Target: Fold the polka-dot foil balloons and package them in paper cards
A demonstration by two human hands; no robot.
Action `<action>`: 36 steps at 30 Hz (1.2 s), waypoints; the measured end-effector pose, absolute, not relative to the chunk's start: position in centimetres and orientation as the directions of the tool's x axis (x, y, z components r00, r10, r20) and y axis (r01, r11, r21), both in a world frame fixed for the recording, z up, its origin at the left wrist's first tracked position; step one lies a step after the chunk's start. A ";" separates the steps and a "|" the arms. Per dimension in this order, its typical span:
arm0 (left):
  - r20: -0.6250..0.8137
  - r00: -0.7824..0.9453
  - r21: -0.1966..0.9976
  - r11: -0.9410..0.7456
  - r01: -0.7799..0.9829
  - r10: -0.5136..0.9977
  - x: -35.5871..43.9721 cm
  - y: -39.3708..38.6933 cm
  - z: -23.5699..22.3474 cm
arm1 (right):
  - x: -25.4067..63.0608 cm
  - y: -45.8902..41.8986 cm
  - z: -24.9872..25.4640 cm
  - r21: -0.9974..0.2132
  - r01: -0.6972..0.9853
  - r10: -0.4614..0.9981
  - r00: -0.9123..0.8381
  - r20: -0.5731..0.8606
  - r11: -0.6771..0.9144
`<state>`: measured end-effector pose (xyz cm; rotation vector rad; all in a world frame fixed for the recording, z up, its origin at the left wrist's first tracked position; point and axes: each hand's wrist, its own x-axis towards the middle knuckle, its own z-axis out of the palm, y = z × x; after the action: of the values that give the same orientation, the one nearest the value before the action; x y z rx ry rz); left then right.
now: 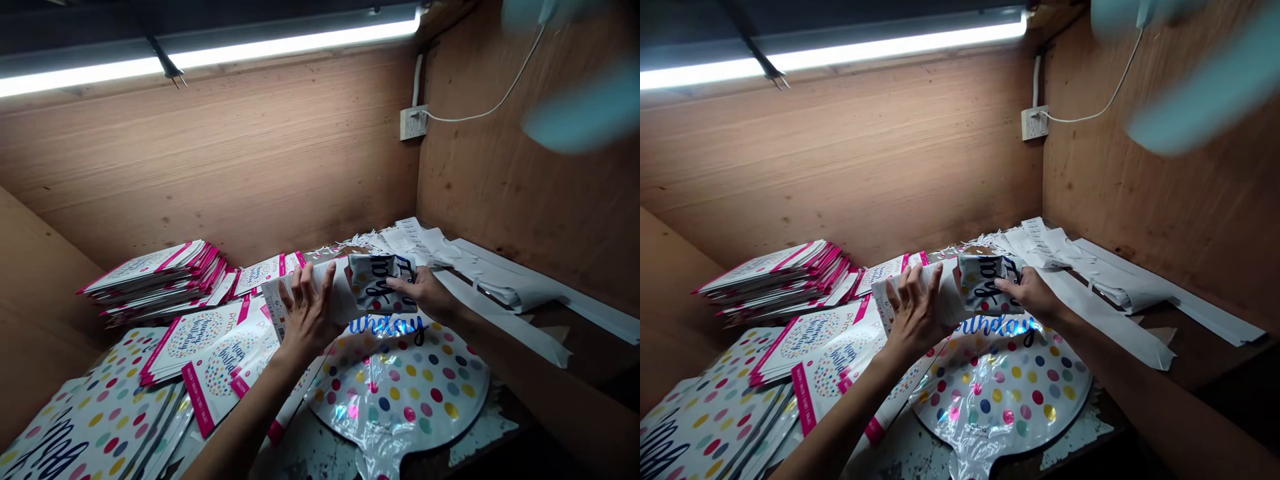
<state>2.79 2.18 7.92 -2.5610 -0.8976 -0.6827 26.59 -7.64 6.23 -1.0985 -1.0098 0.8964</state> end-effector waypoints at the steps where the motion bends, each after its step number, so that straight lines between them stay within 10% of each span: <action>1: 0.542 0.689 -0.166 -0.742 0.650 0.482 2.7 2.2 7.9 | 26.6 -7.6 6.2 -0.971 -0.104 0.941 0.286 0.180 0.217; 36: 0.547 0.706 -0.157 -0.773 0.615 0.451 3.5 0.2 6.9 | 26.5 -8.4 6.4 -0.987 0.118 0.937 0.320 0.143 0.110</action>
<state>3.46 0.17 6.85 -2.5867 -0.8350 -0.7046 26.46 -8.38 6.38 -1.3241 -1.0866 0.8208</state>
